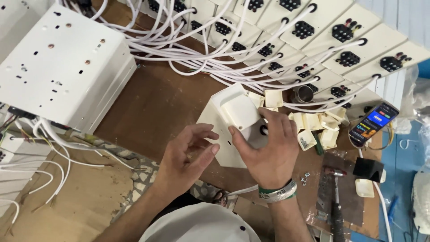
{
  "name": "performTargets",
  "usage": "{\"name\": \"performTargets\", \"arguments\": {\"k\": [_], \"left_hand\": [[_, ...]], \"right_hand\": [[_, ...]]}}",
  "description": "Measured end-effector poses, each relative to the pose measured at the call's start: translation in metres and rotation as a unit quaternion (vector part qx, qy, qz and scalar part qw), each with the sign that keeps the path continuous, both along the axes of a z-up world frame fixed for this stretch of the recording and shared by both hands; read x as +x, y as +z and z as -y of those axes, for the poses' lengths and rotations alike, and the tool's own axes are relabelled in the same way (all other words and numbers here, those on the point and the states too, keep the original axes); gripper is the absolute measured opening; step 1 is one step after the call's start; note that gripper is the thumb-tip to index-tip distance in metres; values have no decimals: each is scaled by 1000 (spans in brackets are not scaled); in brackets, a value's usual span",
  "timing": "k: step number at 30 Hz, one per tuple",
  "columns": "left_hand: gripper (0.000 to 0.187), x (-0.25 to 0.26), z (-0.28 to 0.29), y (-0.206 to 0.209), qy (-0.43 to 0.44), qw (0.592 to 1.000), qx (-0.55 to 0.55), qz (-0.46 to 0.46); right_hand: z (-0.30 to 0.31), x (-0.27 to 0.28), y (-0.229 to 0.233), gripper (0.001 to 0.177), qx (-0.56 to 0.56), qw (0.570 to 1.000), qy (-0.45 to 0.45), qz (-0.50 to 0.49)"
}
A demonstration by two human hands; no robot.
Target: Assembling and securing components of electrical control boxes using a screwdriver.
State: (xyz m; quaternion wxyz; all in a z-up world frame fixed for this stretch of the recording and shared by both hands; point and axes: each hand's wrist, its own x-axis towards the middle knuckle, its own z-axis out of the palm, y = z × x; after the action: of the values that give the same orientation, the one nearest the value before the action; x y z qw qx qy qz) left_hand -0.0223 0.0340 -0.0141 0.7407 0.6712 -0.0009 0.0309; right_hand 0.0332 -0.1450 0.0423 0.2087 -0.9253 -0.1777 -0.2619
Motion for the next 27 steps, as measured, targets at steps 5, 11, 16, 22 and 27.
{"name": "performTargets", "arguments": {"k": [5,11,16,22,27], "left_hand": [[40,0,5,2,-10,1000,2,13],[38,0,11,1,-6,1000,21,15],[36,-2,17,2,0,998,54,30],[29,-11,34,-2,29,997,74,10],[22,-30,56,-8,77,993,86,26]], "right_hand": [[1,2,2,59,-9,1000,7,-3],[4,4,0,57,-1,1000,24,3],[9,3,-5,58,13,1000,26,-3],[37,-34,-5,52,61,998,0,36],[104,-57,-38,37,159,986,-51,1]]}}
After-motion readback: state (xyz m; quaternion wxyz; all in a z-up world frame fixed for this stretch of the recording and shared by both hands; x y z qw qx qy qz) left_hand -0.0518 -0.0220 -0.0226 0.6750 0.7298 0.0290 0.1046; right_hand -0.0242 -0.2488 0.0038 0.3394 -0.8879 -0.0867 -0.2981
